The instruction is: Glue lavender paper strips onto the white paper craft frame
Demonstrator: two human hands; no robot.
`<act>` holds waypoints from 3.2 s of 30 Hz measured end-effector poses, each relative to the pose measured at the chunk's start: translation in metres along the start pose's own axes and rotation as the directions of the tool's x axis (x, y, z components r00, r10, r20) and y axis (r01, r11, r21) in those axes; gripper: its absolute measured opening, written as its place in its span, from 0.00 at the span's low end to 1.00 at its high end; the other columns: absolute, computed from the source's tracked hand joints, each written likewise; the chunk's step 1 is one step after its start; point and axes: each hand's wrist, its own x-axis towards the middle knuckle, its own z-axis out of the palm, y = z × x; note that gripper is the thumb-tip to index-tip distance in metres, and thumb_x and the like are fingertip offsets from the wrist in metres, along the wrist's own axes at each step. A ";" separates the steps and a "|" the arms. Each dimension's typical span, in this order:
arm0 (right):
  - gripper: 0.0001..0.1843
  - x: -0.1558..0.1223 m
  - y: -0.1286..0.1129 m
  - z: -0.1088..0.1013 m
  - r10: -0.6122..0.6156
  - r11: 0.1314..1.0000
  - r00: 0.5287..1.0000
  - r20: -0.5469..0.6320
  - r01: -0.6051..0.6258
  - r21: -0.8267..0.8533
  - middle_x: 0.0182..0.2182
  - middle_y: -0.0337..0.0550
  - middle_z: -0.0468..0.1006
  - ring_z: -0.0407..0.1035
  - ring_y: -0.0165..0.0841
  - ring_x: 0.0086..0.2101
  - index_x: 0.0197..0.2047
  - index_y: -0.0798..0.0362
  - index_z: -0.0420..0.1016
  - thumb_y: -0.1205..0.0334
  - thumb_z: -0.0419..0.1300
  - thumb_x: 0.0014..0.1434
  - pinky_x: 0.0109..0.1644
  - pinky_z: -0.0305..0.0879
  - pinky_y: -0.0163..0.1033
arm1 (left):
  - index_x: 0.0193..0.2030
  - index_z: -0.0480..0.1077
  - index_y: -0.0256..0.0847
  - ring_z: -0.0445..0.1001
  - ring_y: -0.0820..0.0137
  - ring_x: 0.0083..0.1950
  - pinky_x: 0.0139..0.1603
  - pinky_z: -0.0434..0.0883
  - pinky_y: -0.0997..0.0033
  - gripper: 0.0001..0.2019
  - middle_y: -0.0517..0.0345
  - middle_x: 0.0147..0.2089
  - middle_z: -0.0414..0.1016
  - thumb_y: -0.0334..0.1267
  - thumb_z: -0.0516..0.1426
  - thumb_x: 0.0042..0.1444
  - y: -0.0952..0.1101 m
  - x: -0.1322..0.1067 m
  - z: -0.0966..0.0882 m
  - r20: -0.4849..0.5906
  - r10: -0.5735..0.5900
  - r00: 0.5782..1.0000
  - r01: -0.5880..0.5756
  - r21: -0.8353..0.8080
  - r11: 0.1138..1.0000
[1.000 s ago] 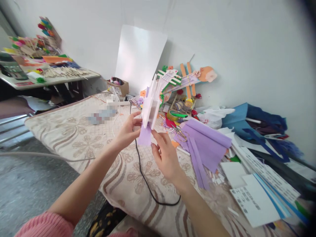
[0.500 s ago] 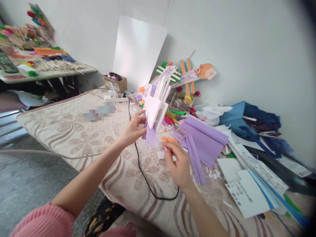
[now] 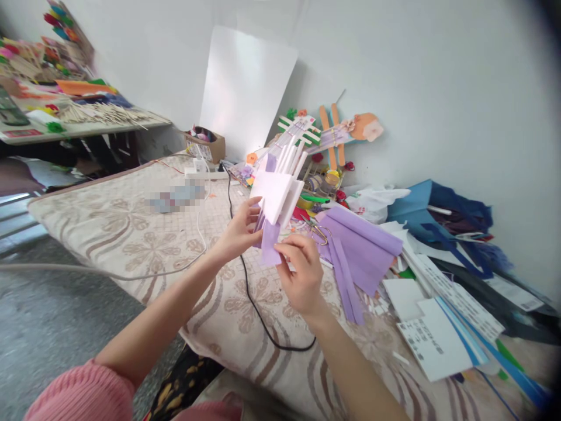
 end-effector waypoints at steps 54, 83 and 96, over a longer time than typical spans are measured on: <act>0.18 -0.106 0.025 -0.054 0.531 0.829 0.836 -0.141 -0.546 -0.117 0.43 0.47 0.72 0.70 0.38 0.42 0.51 0.51 0.66 0.57 0.63 0.60 0.45 0.71 0.47 | 0.68 0.56 0.45 0.75 0.68 0.48 0.43 0.71 0.72 0.39 0.52 0.52 0.73 0.38 0.69 0.53 -0.011 0.006 -0.020 0.101 -0.007 0.995 0.026 -0.189 0.982; 0.08 -0.012 0.014 -0.068 0.401 0.910 0.914 0.059 -0.404 0.086 0.21 0.35 0.68 0.65 0.30 0.22 0.33 0.52 0.71 0.58 0.62 0.62 0.27 0.65 0.35 | 0.65 0.58 0.40 0.72 0.72 0.35 0.36 0.66 0.73 0.42 0.54 0.45 0.75 0.47 0.70 0.45 0.050 0.027 0.004 0.005 -0.078 0.997 0.077 -0.234 0.969; 0.05 0.026 0.027 -0.059 0.031 1.000 0.991 0.126 -0.031 -0.001 0.29 0.39 0.71 0.68 0.32 0.29 0.40 0.50 0.69 0.66 0.61 0.60 0.30 0.67 0.35 | 0.64 0.60 0.40 0.73 0.69 0.40 0.37 0.65 0.72 0.36 0.52 0.46 0.75 0.45 0.67 0.51 0.057 0.025 0.002 0.059 -0.059 0.997 0.070 -0.213 0.975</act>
